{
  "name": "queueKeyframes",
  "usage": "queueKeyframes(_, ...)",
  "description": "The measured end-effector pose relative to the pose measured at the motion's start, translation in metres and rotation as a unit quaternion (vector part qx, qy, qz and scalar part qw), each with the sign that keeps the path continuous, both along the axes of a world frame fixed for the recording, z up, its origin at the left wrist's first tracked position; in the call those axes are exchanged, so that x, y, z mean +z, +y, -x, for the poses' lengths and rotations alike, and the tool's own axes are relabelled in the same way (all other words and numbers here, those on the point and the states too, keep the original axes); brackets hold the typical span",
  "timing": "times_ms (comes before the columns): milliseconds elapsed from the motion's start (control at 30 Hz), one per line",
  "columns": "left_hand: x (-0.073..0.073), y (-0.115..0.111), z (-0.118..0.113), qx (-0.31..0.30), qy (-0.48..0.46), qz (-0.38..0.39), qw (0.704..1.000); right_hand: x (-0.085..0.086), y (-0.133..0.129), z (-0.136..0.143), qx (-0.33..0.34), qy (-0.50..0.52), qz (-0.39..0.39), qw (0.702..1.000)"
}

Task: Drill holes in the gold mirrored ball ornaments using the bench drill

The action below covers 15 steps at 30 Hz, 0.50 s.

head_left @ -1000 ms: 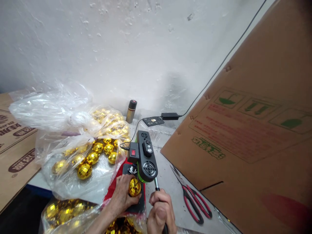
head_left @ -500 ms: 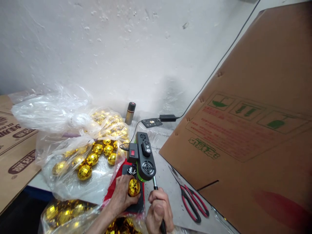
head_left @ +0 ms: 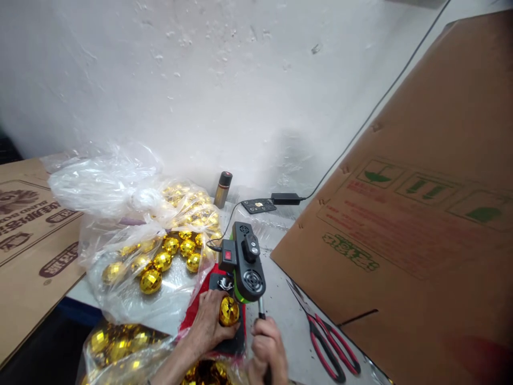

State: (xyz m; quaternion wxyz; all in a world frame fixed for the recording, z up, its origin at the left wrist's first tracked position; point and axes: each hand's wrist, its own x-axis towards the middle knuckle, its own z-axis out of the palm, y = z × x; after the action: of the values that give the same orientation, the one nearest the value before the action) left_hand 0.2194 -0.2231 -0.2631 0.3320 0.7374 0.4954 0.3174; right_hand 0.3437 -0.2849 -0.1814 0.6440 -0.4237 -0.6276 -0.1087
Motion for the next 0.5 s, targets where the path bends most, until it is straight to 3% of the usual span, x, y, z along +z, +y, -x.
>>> queueKeyframes(67,-0.001,-0.003,0.002,-0.001,-0.005,0.001,1.000,0.030,-0.003,0.002,-0.005,0.050,0.014,0.999)
queueKeyframes(133,-0.005,-0.012,0.010,0.002,-0.013,-0.011,1.000,0.060,-0.004,0.005,0.007,0.111,0.091,0.990)
queueKeyframes(233,-0.021,-0.036,0.038,-0.007,-0.017,-0.089,0.996,0.086,-0.002,0.009,0.029,0.125,0.098,0.987)
queueKeyframes(300,-0.037,-0.055,0.065,-0.051,0.004,-0.169,0.984,0.087,0.000,0.012,0.020,0.134,0.086,0.987)
queueKeyframes(400,-0.058,-0.078,0.101,-0.117,0.078,-0.231,0.963,0.073,0.000,0.016,0.011,0.147,0.058,0.987)
queueKeyframes(500,-0.060,-0.083,0.120,-0.073,0.104,-0.306,0.944,0.063,-0.002,0.018,0.020,0.146,0.042,0.988)
